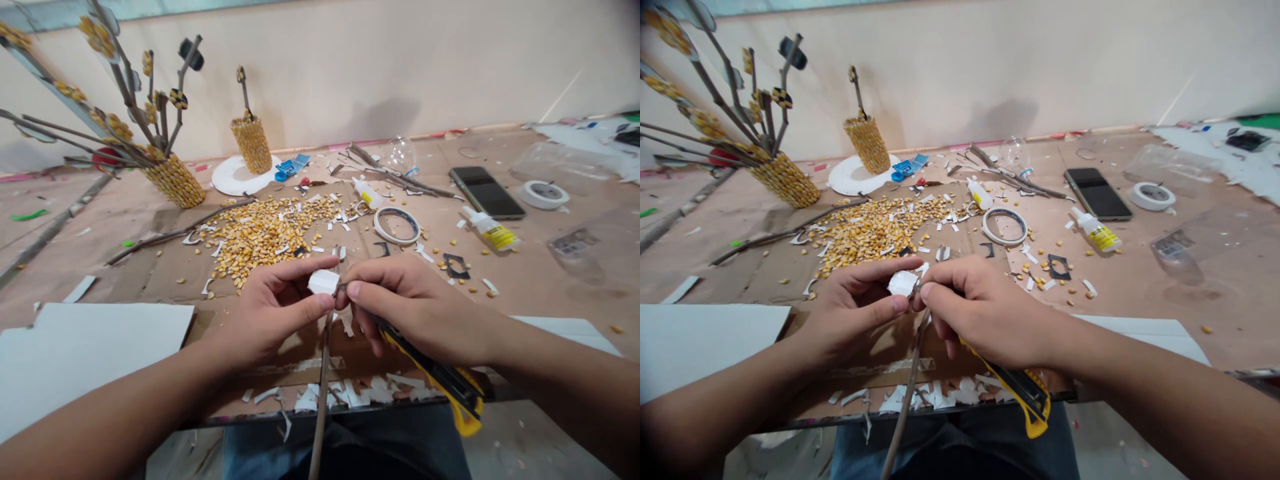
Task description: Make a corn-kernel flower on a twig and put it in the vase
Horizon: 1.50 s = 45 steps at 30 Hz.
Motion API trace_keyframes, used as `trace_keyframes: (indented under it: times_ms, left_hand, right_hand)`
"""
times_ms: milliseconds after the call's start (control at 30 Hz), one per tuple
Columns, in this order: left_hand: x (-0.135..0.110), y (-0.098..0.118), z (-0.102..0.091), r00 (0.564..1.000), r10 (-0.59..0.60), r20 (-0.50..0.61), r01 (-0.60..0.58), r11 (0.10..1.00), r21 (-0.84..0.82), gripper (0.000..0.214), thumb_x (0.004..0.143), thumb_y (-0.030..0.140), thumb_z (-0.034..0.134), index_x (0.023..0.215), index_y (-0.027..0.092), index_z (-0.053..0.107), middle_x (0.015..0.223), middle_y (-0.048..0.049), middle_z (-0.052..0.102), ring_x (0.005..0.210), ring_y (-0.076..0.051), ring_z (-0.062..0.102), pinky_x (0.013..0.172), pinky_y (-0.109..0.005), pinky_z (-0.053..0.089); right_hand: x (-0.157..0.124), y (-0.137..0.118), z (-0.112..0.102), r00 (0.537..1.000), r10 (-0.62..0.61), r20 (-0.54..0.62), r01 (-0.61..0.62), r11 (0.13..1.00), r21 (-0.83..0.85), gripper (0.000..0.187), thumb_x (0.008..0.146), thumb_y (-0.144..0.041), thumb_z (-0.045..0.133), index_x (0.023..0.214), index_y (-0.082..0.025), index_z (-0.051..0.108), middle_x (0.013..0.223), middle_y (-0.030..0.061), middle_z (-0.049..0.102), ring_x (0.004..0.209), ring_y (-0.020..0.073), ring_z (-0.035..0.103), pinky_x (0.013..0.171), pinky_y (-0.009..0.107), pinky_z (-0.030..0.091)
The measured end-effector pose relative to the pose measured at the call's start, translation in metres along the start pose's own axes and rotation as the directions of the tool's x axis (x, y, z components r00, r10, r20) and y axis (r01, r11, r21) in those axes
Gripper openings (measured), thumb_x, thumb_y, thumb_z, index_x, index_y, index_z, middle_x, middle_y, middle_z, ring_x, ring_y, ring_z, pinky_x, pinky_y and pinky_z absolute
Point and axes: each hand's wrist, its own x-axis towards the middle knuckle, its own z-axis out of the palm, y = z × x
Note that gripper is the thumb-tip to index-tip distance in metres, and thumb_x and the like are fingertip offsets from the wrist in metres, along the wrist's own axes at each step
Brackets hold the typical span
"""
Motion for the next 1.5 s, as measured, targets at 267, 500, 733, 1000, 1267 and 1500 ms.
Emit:
trace_keyframes:
  times_ms: [267,500,733,1000,1267,1500]
  left_hand:
    - [0.0019,-0.0017,-0.0006,1.0,-0.005,0.01,0.005,1.0,0.008,0.035,0.083,0.013,0.088,0.115,0.025,0.085,0.092,-0.0038,0.084,0.083,-0.01,0.075,0.081,-0.018,0.059]
    - [-0.0004,-0.0033,-0.0037,1.0,-0.004,-0.002,0.004,0.997,0.076,0.037,0.083,0.015,0.088,0.118,0.026,0.084,0.097,-0.0045,0.083,0.085,-0.011,0.074,0.083,-0.019,0.059]
    - [-0.0006,-0.0024,-0.0036,1.0,-0.012,-0.012,0.013,0.993,0.114,0.034,0.083,0.017,0.089,0.116,0.027,0.085,0.094,-0.0043,0.082,0.082,-0.011,0.072,0.08,-0.019,0.058]
    - [0.0004,-0.0037,-0.0041,0.999,-0.024,-0.036,0.027,0.997,0.073,0.034,0.08,0.018,0.091,0.113,0.025,0.086,0.091,-0.0046,0.082,0.081,-0.012,0.072,0.079,-0.02,0.058]
    - [0.0006,-0.0047,-0.0039,1.0,-0.01,-0.022,0.011,0.999,0.049,0.034,0.081,0.017,0.091,0.114,0.025,0.085,0.093,-0.0041,0.082,0.084,-0.011,0.073,0.083,-0.02,0.058]
    - [0.0008,-0.0035,-0.0015,0.999,-0.01,-0.053,0.012,0.998,0.055,0.035,0.079,0.016,0.091,0.113,0.022,0.085,0.092,-0.0067,0.082,0.082,-0.014,0.073,0.08,-0.023,0.059]
  right_hand:
    - [-0.0024,0.0034,-0.0007,1.0,0.013,0.009,-0.013,1.0,-0.022,0.032,0.099,-0.027,0.048,0.069,-0.021,0.057,0.056,-0.0035,0.061,0.05,0.0113,0.061,0.053,0.024,0.046]
    - [0.0015,0.0018,-0.0005,1.0,0.027,0.009,-0.027,1.0,0.009,0.03,0.099,-0.025,0.048,0.07,-0.021,0.056,0.057,-0.0053,0.059,0.049,0.0106,0.06,0.049,0.023,0.043]
    - [0.0003,-0.0005,-0.0009,0.999,0.047,-0.001,-0.047,0.999,-0.012,0.029,0.097,-0.021,0.049,0.069,-0.021,0.056,0.056,-0.0062,0.057,0.048,0.009,0.058,0.05,0.022,0.043]
    - [0.0014,-0.0013,-0.0014,0.998,0.07,0.005,-0.07,0.997,0.022,0.025,0.096,-0.02,0.049,0.073,-0.022,0.058,0.058,-0.0066,0.058,0.049,0.0088,0.059,0.049,0.022,0.042]
    - [-0.0009,0.0009,-0.0013,0.998,0.063,0.004,-0.063,0.997,0.05,0.022,0.096,-0.023,0.05,0.075,-0.021,0.059,0.059,-0.0064,0.058,0.048,0.0086,0.058,0.049,0.022,0.042]
    - [-0.0001,-0.0012,-0.0007,0.999,0.045,0.003,-0.045,0.999,0.012,0.026,0.095,-0.024,0.051,0.07,-0.021,0.056,0.057,-0.0057,0.057,0.049,0.0093,0.058,0.051,0.022,0.043]
